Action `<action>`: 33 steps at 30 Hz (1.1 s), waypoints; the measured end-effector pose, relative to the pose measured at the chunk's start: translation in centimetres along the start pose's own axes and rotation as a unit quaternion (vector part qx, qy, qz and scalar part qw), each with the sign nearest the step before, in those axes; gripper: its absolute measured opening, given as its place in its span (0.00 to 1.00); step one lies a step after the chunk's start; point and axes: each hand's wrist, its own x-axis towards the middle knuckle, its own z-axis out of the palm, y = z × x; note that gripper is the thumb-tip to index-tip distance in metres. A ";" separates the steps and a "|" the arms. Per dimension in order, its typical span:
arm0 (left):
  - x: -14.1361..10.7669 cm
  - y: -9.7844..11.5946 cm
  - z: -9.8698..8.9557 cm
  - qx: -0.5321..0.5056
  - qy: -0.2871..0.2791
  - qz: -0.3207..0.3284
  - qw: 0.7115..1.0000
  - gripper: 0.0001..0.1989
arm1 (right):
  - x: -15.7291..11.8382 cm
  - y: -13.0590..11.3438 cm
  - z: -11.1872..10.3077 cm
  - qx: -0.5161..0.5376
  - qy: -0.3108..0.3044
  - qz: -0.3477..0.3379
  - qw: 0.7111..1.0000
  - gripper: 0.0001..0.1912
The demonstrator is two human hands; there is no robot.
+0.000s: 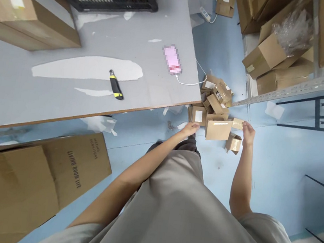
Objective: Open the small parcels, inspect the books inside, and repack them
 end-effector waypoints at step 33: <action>-30.0 -11.1 -49.7 -0.354 0.237 0.245 0.871 0.26 | -42.2 -30.7 51.5 -0.014 -0.466 -0.240 0.851 0.32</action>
